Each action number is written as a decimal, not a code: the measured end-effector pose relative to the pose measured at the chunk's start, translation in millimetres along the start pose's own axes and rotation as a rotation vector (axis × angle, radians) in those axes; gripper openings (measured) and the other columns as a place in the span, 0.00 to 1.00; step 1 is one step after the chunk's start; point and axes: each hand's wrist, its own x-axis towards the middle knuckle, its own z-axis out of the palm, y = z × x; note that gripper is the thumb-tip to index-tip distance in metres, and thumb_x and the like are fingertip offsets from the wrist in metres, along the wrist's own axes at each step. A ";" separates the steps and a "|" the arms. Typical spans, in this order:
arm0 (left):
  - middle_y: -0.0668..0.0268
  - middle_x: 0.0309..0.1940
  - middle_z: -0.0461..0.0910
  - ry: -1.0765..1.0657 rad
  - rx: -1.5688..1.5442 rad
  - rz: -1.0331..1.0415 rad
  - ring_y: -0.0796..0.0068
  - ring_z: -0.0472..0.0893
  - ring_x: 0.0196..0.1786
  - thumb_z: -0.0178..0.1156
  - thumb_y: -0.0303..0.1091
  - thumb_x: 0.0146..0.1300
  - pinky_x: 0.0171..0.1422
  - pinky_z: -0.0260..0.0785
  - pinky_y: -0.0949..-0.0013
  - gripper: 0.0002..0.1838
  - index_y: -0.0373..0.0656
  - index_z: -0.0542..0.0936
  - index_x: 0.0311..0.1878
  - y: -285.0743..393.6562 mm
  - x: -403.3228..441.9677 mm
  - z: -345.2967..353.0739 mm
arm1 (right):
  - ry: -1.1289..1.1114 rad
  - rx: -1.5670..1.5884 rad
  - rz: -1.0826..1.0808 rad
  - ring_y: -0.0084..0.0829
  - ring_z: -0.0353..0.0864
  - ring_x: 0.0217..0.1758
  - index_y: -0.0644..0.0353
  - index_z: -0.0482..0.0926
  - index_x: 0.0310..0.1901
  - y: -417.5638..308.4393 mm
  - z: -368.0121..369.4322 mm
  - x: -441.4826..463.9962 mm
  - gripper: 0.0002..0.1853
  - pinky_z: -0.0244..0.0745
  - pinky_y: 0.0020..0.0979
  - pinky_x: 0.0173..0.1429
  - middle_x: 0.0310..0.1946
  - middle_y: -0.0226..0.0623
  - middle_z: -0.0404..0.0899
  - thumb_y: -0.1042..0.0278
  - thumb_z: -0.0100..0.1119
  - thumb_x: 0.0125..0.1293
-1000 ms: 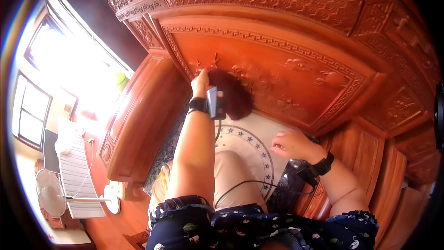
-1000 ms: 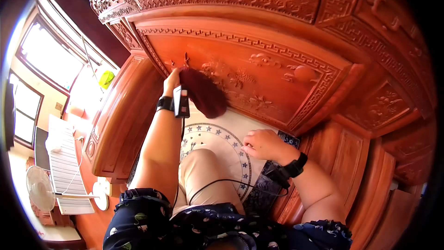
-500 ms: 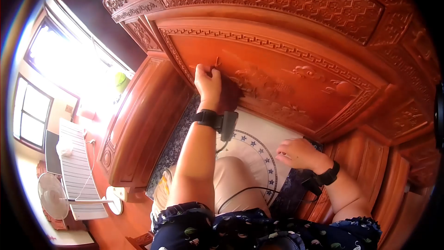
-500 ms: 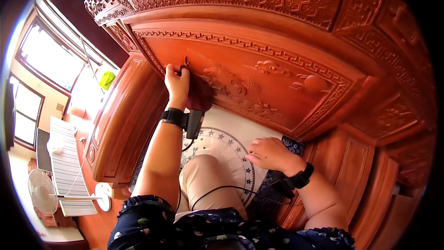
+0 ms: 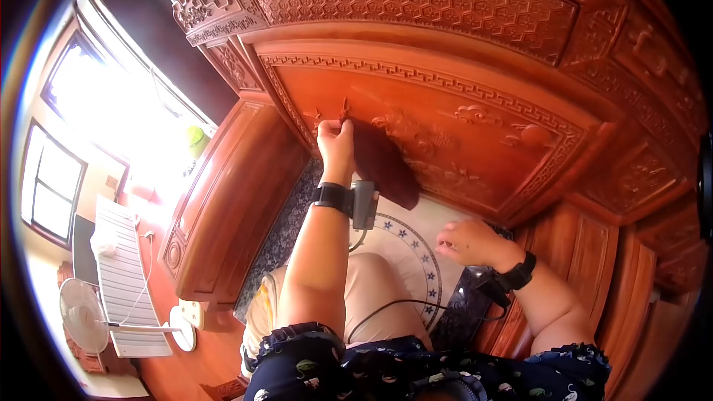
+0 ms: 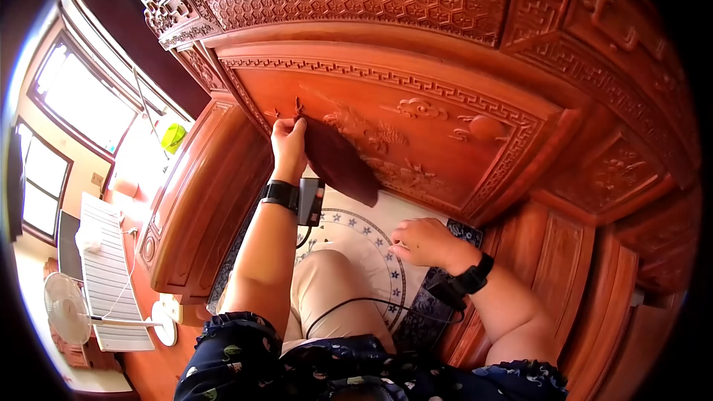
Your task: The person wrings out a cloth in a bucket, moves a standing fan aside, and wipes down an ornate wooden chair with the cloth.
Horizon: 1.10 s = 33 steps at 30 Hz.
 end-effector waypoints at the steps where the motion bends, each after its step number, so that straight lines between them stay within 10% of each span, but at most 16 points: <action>1: 0.68 0.23 0.72 0.000 0.001 -0.002 0.79 0.72 0.26 0.61 0.28 0.57 0.33 0.69 0.76 0.07 0.41 0.72 0.32 -0.9 0.1 3.0 | -0.001 -0.012 -0.001 0.43 0.76 0.37 0.56 0.79 0.31 -0.2 0.1 -0.1 0.12 0.70 0.42 0.40 0.29 0.39 0.76 0.56 0.54 0.58; 5: 0.71 0.24 0.71 0.117 0.252 0.181 0.82 0.69 0.26 0.61 0.28 0.57 0.31 0.65 0.78 0.07 0.41 0.72 0.33 -10.0 1.0 8.6 | -0.022 0.010 0.021 0.44 0.76 0.37 0.56 0.79 0.31 1.6 3.4 -0.8 0.12 0.70 0.43 0.41 0.30 0.39 0.76 0.56 0.55 0.58; 8: 0.68 0.26 0.76 0.096 -0.349 -0.043 0.79 0.75 0.28 0.58 0.26 0.60 0.34 0.70 0.76 0.03 0.42 0.73 0.34 -18.3 -2.2 4.4 | 0.025 0.006 -0.007 0.42 0.76 0.35 0.55 0.79 0.31 3.1 6.1 -1.3 0.09 0.70 0.40 0.39 0.27 0.37 0.76 0.59 0.57 0.57; 14: 0.67 0.26 0.76 -0.068 -0.344 -0.266 0.79 0.74 0.29 0.59 0.28 0.59 0.35 0.68 0.75 0.05 0.38 0.74 0.33 8.1 6.8 -8.4 | -0.037 0.026 0.036 0.43 0.76 0.39 0.56 0.78 0.31 1.9 1.1 0.3 0.11 0.70 0.41 0.43 0.31 0.38 0.75 0.57 0.55 0.59; 19: 0.63 0.21 0.74 -0.211 0.052 -0.093 0.72 0.74 0.25 0.59 0.27 0.53 0.30 0.68 0.70 0.07 0.39 0.70 0.27 22.4 27.0 -18.7 | -0.030 0.019 0.011 0.42 0.76 0.38 0.56 0.78 0.31 1.6 1.7 -0.8 0.11 0.70 0.41 0.42 0.28 0.38 0.74 0.57 0.55 0.58; 23: 0.52 0.23 0.72 -0.038 0.658 0.519 0.53 0.72 0.24 0.57 0.27 0.47 0.34 0.68 0.60 0.08 0.36 0.70 0.30 5.4 31.5 -13.9 | -0.016 0.012 0.038 0.42 0.76 0.38 0.56 0.78 0.30 1.6 1.9 -4.4 0.11 0.70 0.41 0.42 0.29 0.38 0.75 0.56 0.55 0.58; 25: 0.55 0.24 0.74 0.208 0.493 0.493 0.59 0.74 0.25 0.57 0.28 0.50 0.34 0.69 0.62 0.07 0.36 0.71 0.31 11.8 33.6 -10.6 | -0.010 0.034 0.031 0.42 0.77 0.38 0.56 0.79 0.30 2.3 0.4 -3.1 0.12 0.71 0.41 0.42 0.29 0.38 0.76 0.56 0.56 0.58; 26: 0.59 0.24 0.75 0.188 0.264 0.039 0.67 0.76 0.27 0.58 0.30 0.52 0.35 0.71 0.65 0.08 0.37 0.71 0.31 11.2 26.3 -16.8 | -0.042 0.018 0.035 0.42 0.77 0.39 0.56 0.79 0.31 0.6 -2.5 -2.0 0.12 0.71 0.41 0.43 0.30 0.39 0.77 0.56 0.55 0.58; 29: 0.66 0.24 0.74 0.141 0.333 -0.198 0.76 0.74 0.28 0.60 0.29 0.52 0.34 0.70 0.71 0.07 0.37 0.73 0.31 31.3 16.0 -29.7 | -0.031 0.024 0.035 0.43 0.77 0.39 0.56 0.79 0.31 1.4 -2.0 -2.6 0.12 0.71 0.40 0.44 0.30 0.39 0.77 0.57 0.55 0.58; 33: 0.70 0.26 0.76 0.096 0.093 0.156 0.81 0.74 0.29 0.62 0.29 0.55 0.38 0.68 0.78 0.06 0.38 0.76 0.33 8.3 11.9 -35.4 | -0.039 -0.006 0.025 0.43 0.77 0.39 0.56 0.79 0.31 1.4 -0.2 -1.6 0.12 0.71 0.40 0.45 0.31 0.39 0.77 0.56 0.55 0.58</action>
